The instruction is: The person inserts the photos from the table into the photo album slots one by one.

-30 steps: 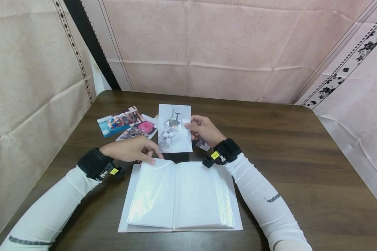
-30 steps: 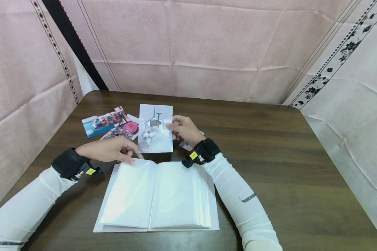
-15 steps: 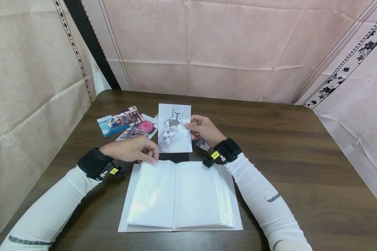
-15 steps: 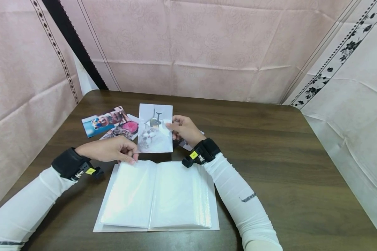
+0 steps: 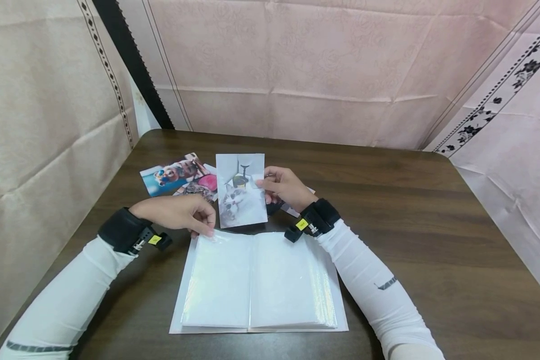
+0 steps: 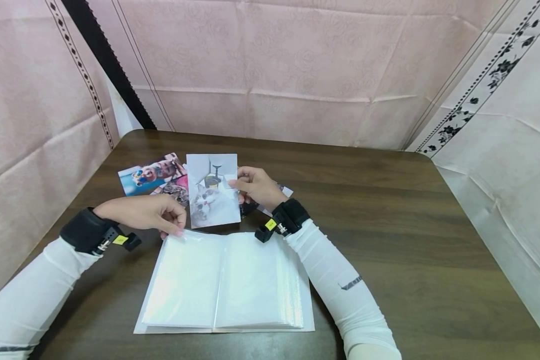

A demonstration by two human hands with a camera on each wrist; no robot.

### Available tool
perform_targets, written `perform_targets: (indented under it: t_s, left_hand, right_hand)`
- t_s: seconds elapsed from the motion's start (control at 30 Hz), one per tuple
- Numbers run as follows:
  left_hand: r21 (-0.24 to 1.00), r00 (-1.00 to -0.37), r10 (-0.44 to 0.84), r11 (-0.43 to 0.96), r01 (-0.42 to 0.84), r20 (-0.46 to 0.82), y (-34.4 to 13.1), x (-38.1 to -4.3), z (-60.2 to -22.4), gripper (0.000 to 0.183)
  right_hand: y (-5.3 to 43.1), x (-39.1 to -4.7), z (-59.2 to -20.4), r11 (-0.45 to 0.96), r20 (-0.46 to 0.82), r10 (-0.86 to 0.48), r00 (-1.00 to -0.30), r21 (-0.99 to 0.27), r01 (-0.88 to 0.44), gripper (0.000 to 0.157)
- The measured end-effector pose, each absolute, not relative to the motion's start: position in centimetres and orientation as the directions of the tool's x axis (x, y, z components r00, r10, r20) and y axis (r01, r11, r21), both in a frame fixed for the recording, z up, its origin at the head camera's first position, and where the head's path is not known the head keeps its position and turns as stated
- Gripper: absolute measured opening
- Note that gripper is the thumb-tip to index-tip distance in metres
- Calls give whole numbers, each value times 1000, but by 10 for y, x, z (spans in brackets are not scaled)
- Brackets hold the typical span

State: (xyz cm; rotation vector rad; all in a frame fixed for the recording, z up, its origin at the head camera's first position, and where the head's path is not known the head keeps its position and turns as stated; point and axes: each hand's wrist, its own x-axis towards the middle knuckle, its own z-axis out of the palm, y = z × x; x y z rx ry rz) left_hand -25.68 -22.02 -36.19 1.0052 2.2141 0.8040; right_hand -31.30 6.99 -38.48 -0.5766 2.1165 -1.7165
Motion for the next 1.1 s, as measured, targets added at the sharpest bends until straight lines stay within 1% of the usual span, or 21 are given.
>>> perform_targets:
  t_s: [0.2, 0.6, 0.87, 1.1]
  left_hand:
    - [739, -556, 790, 532, 414, -257, -224, -257, -357, 18]
    - [779, -580, 780, 508, 368, -235, -225, -255, -352, 19]
    - [796, -613, 752, 515, 318, -242, -225, -256, -351, 27]
    - [812, -584, 784, 473, 343, -210, -226, -255, -349, 20]
  right_hand:
    - [66, -312, -387, 181, -12, -528, -849, -978, -99, 26]
    - [60, -311, -386, 148, -17, -584, -812, -985, -86, 17]
    - [60, -310, -390, 146, -17, -591, -806, -986, -86, 17]
    - [58, -309, -392, 145, -24, -604, -797, -986, -81, 20]
